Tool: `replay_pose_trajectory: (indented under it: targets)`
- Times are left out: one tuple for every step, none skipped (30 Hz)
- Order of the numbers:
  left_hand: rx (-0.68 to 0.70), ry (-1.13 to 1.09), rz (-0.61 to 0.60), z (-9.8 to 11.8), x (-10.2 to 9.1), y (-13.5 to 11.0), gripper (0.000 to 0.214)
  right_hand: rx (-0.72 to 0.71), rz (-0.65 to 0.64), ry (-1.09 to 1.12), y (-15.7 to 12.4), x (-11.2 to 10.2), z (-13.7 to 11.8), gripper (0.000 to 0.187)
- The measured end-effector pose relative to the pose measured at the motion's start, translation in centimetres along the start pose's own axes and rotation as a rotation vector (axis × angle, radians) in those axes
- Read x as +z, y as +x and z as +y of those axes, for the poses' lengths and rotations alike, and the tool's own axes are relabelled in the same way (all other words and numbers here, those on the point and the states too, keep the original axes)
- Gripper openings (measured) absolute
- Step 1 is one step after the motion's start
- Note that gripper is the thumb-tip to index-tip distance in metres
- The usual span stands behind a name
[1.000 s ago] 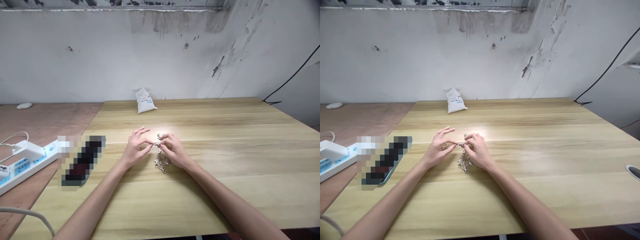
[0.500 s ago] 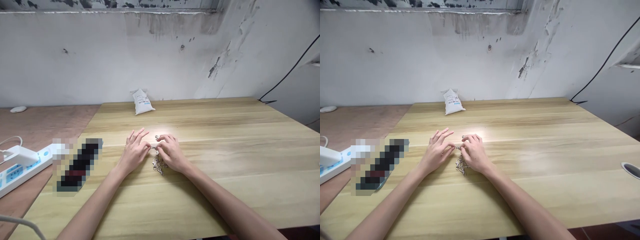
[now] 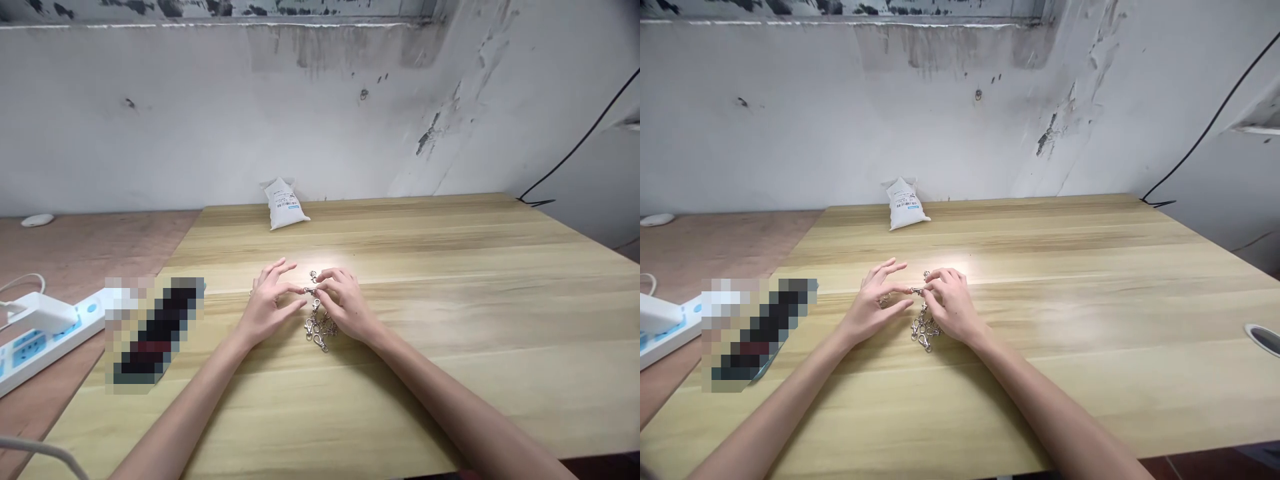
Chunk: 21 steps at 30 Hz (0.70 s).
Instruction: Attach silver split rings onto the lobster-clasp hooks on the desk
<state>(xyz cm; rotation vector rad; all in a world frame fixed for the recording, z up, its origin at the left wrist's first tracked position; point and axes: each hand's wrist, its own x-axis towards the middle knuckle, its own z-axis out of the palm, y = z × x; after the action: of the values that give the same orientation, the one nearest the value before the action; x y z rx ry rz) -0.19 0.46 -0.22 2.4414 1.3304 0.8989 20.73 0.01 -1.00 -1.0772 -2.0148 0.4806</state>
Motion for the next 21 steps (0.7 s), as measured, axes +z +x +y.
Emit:
replay_pose_trajectory:
  targets:
    - [0.0, -0.003, -0.002, 0.0, 0.0, 0.0, 0.01, -0.002, 0.002, 0.008, 0.0, 0.0, 0.0, 0.012]
    - [0.001, -0.005, 0.002, 0.0, 0.0, 0.0, 0.011, -0.005, 0.0, 0.015, 0.0, 0.0, 0.0, 0.012]
    - [0.002, -0.007, 0.011, 0.0, 0.0, 0.1, 0.012, -0.009, -0.002, 0.02, 0.0, 0.0, 0.0, 0.011]
    - [0.001, -0.007, 0.025, 0.1, -0.1, 0.1, 0.013, -0.011, -0.003, 0.023, 0.0, 0.0, 0.0, 0.011]
    - [-0.001, -0.006, 0.04, 0.1, -0.2, 0.1, 0.014, -0.011, -0.006, 0.021, 0.0, -0.1, 0.1, 0.011]
    - [-0.004, -0.001, 0.056, 0.1, -0.3, 0.2, 0.013, -0.009, -0.01, 0.017, 0.0, -0.1, 0.1, 0.012]
    - [-0.006, 0.009, 0.071, 0.1, -0.4, 0.2, 0.013, -0.007, -0.015, 0.011, 0.0, -0.1, 0.2, 0.012]
    - [-0.005, 0.025, 0.084, 0.2, -0.5, 0.2, 0.013, -0.006, -0.021, 0.003, 0.0, -0.1, 0.2, 0.013]
    - [0.002, 0.051, 0.094, 0.3, -0.5, 0.2, 0.013, -0.007, -0.027, -0.005, 0.0, -0.1, 0.2, 0.013]
    - [0.019, 0.087, 0.095, 0.4, -0.4, 0.2, 0.014, -0.011, -0.031, -0.014, 0.0, -0.1, 0.2, 0.013]
    - [0.049, 0.13, 0.088, 0.5, -0.3, 0.1, 0.014, -0.019, -0.031, -0.024, 0.0, -0.1, 0.1, 0.014]
    - [0.087, 0.176, 0.075, 0.7, -0.2, 0.1, 0.015, -0.032, -0.027, -0.037, 0.0, -0.1, 0.0, 0.015]
    - [0.126, 0.219, 0.062, 0.8, -0.1, 0.0, 0.015, -0.049, -0.021, -0.051, 0.0, -0.1, 0.0, 0.015]
    - [0.156, 0.254, 0.053, 0.8, 0.0, 0.0, 0.016, -0.062, -0.012, -0.066, 0.0, -0.2, 0.0, 0.016]
    - [0.169, 0.275, 0.049, 0.7, -0.1, 0.1, 0.017, -0.069, -0.004, -0.081, 0.1, -0.2, 0.1, 0.016]
    - [0.165, 0.285, 0.05, 0.5, -0.3, 0.1, 0.016, -0.067, 0.005, -0.1, 0.1, -0.3, 0.3, 0.016]
    - [0.137, 0.286, 0.06, 0.1, -0.6, 0.1, 0.016, -0.053, 0.01, -0.121, 0.2, -0.4, 0.7, 0.016]
    - [0.102, 0.279, 0.053, -0.4, -1.0, 0.2, 0.015, -0.03, 0.015, -0.148, 0.3, -0.5, 1.2, 0.017]
    - [0.062, 0.275, 0.044, -1.0, -1.6, 0.2, 0.02, -0.004, 0.017, -0.185, 0.4, -0.5, 1.7, 0.017]
    - [0.011, 0.277, 0.041, -1.7, -2.3, 0.2, 0.027, 0.02, -0.001, -0.214, 0.5, -0.6, 2.3, 0.017]
    - [-0.031, 0.276, 0.012, -2.4, -3.0, 0.1, 0.028, 0.039, -0.018, -0.234, 0.6, -0.7, 2.8, 0.017]
